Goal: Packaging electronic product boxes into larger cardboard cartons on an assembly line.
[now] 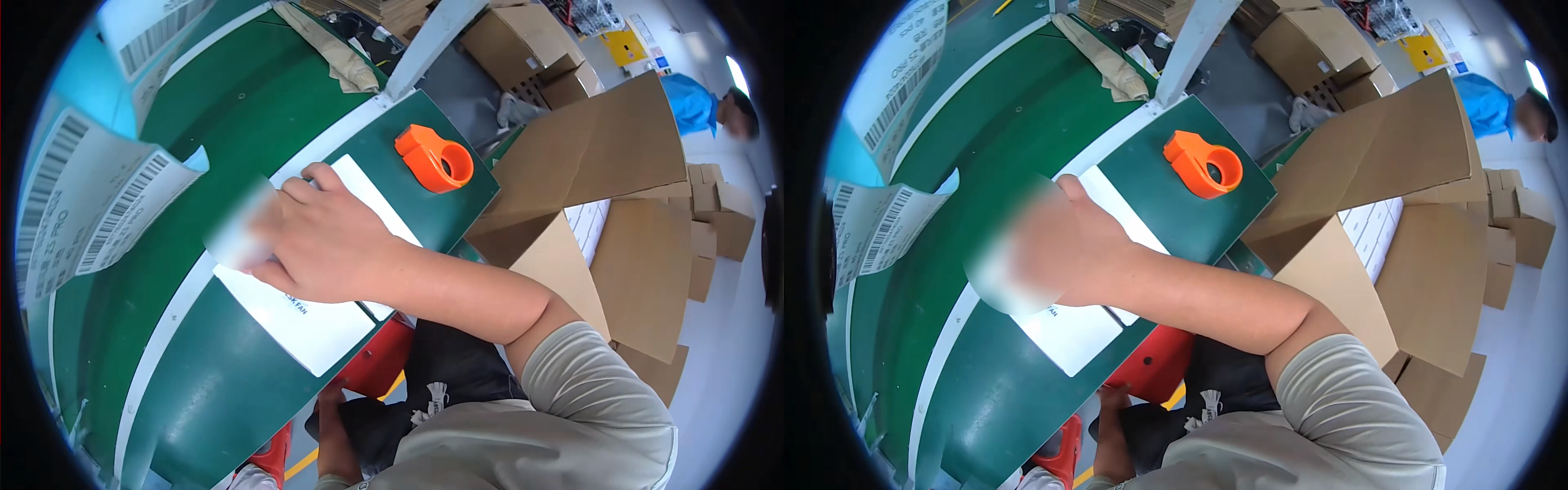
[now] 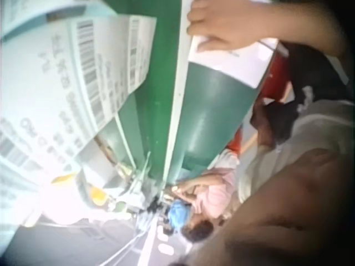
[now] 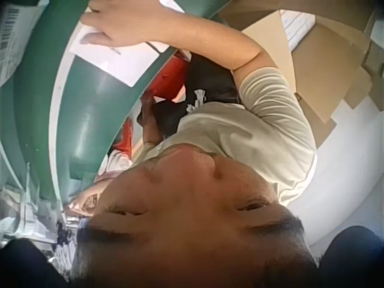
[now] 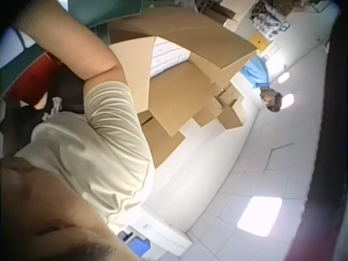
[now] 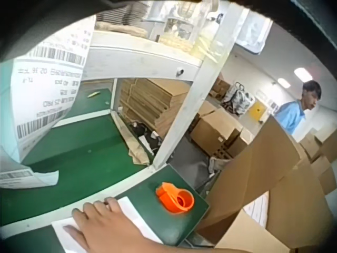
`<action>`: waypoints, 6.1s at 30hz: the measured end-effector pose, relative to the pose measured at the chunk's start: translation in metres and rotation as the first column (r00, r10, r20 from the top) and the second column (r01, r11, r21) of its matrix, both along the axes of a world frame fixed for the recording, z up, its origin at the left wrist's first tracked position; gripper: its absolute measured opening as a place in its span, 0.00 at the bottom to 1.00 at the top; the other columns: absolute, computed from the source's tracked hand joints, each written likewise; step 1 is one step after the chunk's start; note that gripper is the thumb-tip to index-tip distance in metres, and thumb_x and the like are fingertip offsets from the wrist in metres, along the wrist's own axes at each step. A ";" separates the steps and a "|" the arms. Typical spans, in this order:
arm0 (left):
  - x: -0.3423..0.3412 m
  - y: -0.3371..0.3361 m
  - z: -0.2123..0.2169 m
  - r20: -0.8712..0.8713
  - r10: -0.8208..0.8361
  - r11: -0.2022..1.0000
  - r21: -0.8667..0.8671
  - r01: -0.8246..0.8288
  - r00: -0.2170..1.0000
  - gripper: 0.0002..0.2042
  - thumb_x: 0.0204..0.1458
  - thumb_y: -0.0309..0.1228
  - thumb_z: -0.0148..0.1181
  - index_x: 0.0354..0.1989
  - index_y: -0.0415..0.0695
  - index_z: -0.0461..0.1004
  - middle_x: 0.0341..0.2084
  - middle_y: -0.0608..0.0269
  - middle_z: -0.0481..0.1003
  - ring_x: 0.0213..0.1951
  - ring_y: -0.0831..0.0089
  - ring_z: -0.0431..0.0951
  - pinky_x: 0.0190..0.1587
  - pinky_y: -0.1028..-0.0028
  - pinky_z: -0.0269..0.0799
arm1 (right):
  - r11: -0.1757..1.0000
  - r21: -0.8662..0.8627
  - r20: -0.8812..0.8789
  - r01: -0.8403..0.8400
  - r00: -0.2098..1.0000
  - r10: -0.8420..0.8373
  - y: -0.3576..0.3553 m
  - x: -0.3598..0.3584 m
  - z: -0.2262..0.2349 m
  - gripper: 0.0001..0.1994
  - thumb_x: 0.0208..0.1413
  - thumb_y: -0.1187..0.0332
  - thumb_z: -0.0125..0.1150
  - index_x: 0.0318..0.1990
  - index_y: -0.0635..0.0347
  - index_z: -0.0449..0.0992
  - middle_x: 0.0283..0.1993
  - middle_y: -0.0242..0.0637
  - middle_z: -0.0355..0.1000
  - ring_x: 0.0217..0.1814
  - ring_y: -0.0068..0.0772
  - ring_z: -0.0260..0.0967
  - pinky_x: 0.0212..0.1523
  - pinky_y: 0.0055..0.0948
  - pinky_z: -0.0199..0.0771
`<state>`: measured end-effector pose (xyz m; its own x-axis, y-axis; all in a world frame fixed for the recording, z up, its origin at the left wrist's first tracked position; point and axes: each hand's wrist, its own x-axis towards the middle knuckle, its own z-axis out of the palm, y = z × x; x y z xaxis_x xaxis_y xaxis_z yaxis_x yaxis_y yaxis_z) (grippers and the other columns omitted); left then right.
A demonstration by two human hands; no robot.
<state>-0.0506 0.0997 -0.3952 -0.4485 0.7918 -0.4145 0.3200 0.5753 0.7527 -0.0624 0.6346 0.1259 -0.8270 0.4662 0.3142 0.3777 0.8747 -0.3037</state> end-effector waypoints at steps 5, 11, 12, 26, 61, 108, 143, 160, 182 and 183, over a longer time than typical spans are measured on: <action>-0.038 0.063 -0.039 0.027 -0.110 0.994 0.021 0.110 0.994 0.29 0.55 0.52 0.67 0.59 0.46 0.74 0.49 0.50 0.78 0.50 0.54 0.79 0.58 0.54 0.73 | 0.998 0.056 0.026 0.009 1.000 -0.010 -0.003 0.006 -0.001 0.18 0.64 0.49 0.58 0.41 0.56 0.79 0.35 0.35 0.72 0.43 0.39 0.69 0.56 0.40 0.59; -0.028 0.201 -0.035 -0.022 -0.297 0.949 0.109 0.297 0.955 0.30 0.55 0.52 0.67 0.60 0.46 0.73 0.50 0.49 0.78 0.52 0.52 0.78 0.61 0.55 0.71 | 0.998 0.052 0.071 -0.019 0.997 0.015 -0.005 -0.001 -0.001 0.20 0.65 0.48 0.56 0.42 0.57 0.80 0.34 0.38 0.73 0.43 0.41 0.71 0.55 0.42 0.60; -0.017 0.230 -0.027 -0.038 -0.339 0.931 0.127 0.342 0.940 0.30 0.55 0.52 0.67 0.60 0.46 0.73 0.50 0.48 0.78 0.52 0.52 0.78 0.61 0.55 0.71 | 0.999 0.048 0.097 -0.005 0.995 0.000 -0.004 0.003 0.000 0.20 0.65 0.48 0.55 0.42 0.57 0.80 0.34 0.38 0.73 0.43 0.41 0.71 0.54 0.42 0.61; -0.080 0.353 0.040 -0.353 -0.587 0.759 0.072 0.647 0.729 0.33 0.55 0.51 0.68 0.64 0.45 0.71 0.52 0.45 0.77 0.57 0.48 0.76 0.67 0.56 0.65 | 0.998 0.053 0.113 -0.035 0.993 0.029 -0.011 0.007 -0.008 0.26 0.69 0.45 0.46 0.49 0.59 0.80 0.42 0.48 0.78 0.50 0.53 0.74 0.56 0.51 0.63; -0.043 0.301 0.344 -0.336 0.241 0.728 0.683 0.058 0.911 0.33 0.61 0.39 0.63 0.70 0.34 0.60 0.67 0.37 0.65 0.68 0.44 0.67 0.69 0.57 0.64 | 0.767 -0.001 0.560 -0.642 0.635 0.532 -0.013 -0.127 0.033 0.23 0.64 0.50 0.60 0.52 0.62 0.80 0.49 0.48 0.81 0.52 0.50 0.77 0.53 0.44 0.76; -0.060 0.286 0.372 -0.232 0.620 0.618 0.733 -0.285 0.749 0.61 0.36 0.43 0.85 0.73 0.33 0.46 0.66 0.36 0.62 0.65 0.46 0.68 0.67 0.59 0.64 | 0.858 -0.367 0.325 -0.360 0.814 0.480 -0.034 -0.141 0.029 0.37 0.67 0.34 0.44 0.53 0.63 0.82 0.48 0.49 0.80 0.49 0.43 0.77 0.55 0.38 0.72; -0.054 0.273 0.359 -0.353 0.557 0.684 0.709 -0.174 0.752 0.55 0.46 0.41 0.79 0.73 0.35 0.42 0.67 0.35 0.57 0.66 0.41 0.65 0.67 0.54 0.63 | 0.486 0.024 -0.023 -0.873 0.486 0.874 -0.055 -0.127 0.021 0.23 0.67 0.56 0.52 0.25 0.65 0.77 0.26 0.49 0.73 0.33 0.54 0.71 0.37 0.48 0.71; -0.057 0.277 0.357 -0.353 0.540 0.705 0.685 -0.181 0.764 0.54 0.47 0.41 0.79 0.72 0.33 0.42 0.66 0.36 0.57 0.66 0.43 0.65 0.67 0.56 0.62 | 0.500 0.402 -0.365 -0.767 0.366 0.856 -0.044 -0.126 0.023 0.13 0.67 0.65 0.53 0.37 0.62 0.81 0.35 0.40 0.79 0.43 0.44 0.75 0.46 0.42 0.69; -0.053 0.271 0.358 -0.351 0.536 0.709 0.680 -0.185 0.767 0.53 0.48 0.40 0.78 0.72 0.33 0.42 0.67 0.36 0.56 0.66 0.43 0.65 0.67 0.56 0.63 | 0.615 -0.095 0.115 -0.783 0.605 0.788 -0.049 -0.126 0.016 0.25 0.72 0.51 0.45 0.40 0.65 0.82 0.38 0.48 0.78 0.45 0.51 0.75 0.49 0.44 0.74; -0.053 0.271 0.359 -0.351 0.535 0.709 0.681 -0.183 0.768 0.53 0.48 0.40 0.78 0.72 0.33 0.42 0.67 0.36 0.56 0.66 0.43 0.65 0.67 0.56 0.63 | 0.616 -0.097 0.109 -0.782 0.607 0.787 -0.049 -0.126 0.015 0.25 0.72 0.51 0.45 0.40 0.65 0.82 0.38 0.47 0.78 0.45 0.51 0.75 0.49 0.43 0.74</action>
